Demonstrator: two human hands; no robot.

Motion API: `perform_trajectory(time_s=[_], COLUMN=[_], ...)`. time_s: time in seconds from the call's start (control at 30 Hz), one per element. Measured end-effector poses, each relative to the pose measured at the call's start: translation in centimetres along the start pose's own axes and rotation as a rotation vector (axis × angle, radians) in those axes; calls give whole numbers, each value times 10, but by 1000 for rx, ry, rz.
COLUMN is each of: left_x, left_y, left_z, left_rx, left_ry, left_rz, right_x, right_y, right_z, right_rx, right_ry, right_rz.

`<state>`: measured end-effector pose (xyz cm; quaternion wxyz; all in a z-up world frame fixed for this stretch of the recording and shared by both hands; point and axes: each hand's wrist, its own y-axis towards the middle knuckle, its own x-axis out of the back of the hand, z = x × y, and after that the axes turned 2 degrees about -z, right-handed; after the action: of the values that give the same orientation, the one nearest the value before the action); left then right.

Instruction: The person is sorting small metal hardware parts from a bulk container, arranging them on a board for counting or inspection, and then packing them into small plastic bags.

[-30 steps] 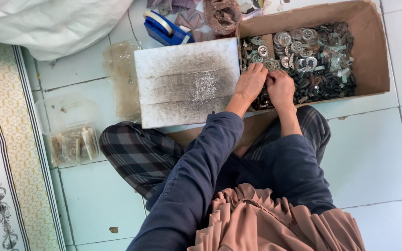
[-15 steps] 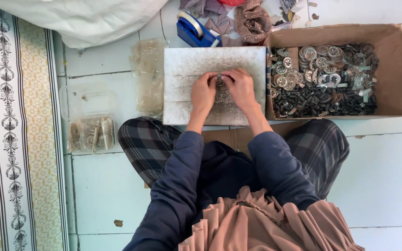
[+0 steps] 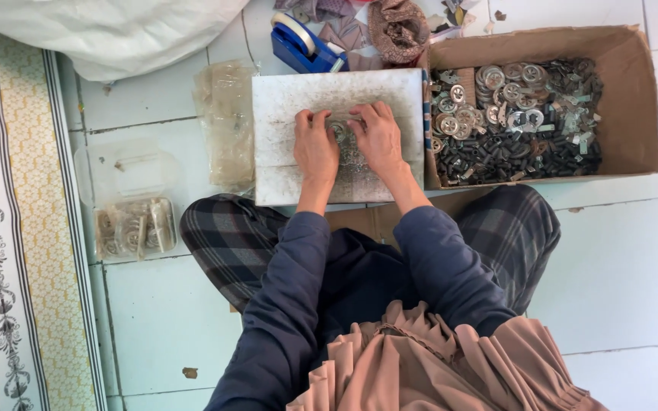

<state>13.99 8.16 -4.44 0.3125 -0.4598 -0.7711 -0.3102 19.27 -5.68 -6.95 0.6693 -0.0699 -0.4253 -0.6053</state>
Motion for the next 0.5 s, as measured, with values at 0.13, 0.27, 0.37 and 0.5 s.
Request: perform_trajectory(time_s=[0.13, 0.27, 0.37, 0.5], left_x=[-49, -103, -182, -227], left_y=[1, -11, -33, -47], left_z=[-26, -94, -116, -128], left_rx=[-139, -408, -594, -669], left_ry=[-77, -233, -132, 397], left_rz=[-43, 163, 295, 521], right_x=[54, 106, 124, 105], right_y=[2, -18, -46, -90], right_z=[-37, -112, -163, -224], right_rx=[-19, -130, -318, -567], right_ry=[-8, -49, -169, -214], right_rz=[-160, -224, -89, 239])
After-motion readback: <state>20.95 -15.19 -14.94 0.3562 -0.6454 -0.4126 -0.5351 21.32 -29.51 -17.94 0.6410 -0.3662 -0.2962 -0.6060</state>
